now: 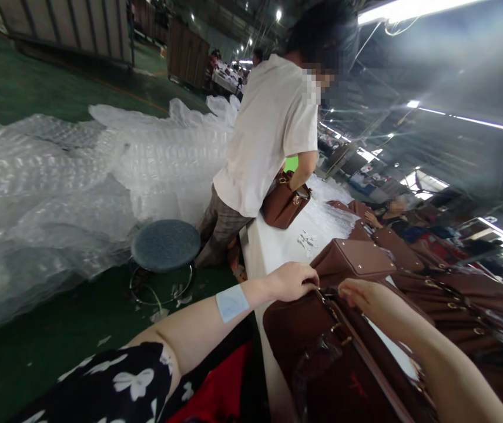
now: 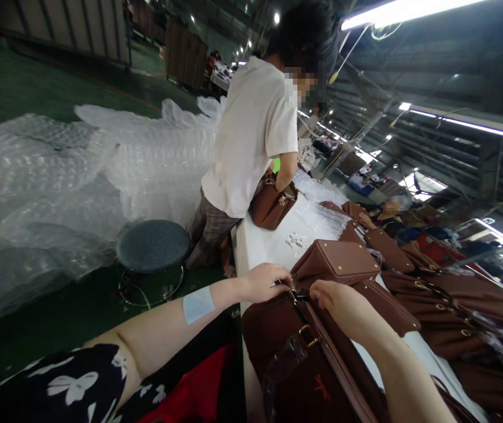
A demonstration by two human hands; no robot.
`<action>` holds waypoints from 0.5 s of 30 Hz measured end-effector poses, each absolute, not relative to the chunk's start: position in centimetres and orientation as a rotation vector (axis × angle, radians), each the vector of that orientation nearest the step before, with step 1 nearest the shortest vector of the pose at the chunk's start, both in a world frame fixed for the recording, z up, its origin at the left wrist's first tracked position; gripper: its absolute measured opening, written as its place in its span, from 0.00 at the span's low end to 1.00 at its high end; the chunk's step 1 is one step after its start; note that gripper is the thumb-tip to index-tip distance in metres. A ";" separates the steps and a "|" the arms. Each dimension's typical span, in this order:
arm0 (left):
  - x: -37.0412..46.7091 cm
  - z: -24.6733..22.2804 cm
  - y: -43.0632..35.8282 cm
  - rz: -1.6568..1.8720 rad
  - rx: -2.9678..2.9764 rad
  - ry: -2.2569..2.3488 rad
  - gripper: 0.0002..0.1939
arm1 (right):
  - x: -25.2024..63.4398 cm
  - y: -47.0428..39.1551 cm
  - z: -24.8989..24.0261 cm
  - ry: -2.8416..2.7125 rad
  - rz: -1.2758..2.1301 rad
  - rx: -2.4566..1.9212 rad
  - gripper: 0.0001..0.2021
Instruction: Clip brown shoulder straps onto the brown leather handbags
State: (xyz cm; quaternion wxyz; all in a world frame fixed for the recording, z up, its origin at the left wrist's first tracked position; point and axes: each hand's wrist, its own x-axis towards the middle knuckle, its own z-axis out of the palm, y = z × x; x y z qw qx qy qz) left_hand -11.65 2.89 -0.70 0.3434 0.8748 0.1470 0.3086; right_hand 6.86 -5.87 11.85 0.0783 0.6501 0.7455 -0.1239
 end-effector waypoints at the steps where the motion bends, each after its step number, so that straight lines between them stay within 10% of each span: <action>1: -11.6 -0.6 2.9 0.792 2.291 0.379 0.07 | 7.0 -5.9 11.9 2.229 -0.379 1.951 0.12; 15: -10.6 0.7 3.6 0.706 2.407 0.445 0.06 | 7.0 -5.7 12.7 2.269 -0.311 1.958 0.13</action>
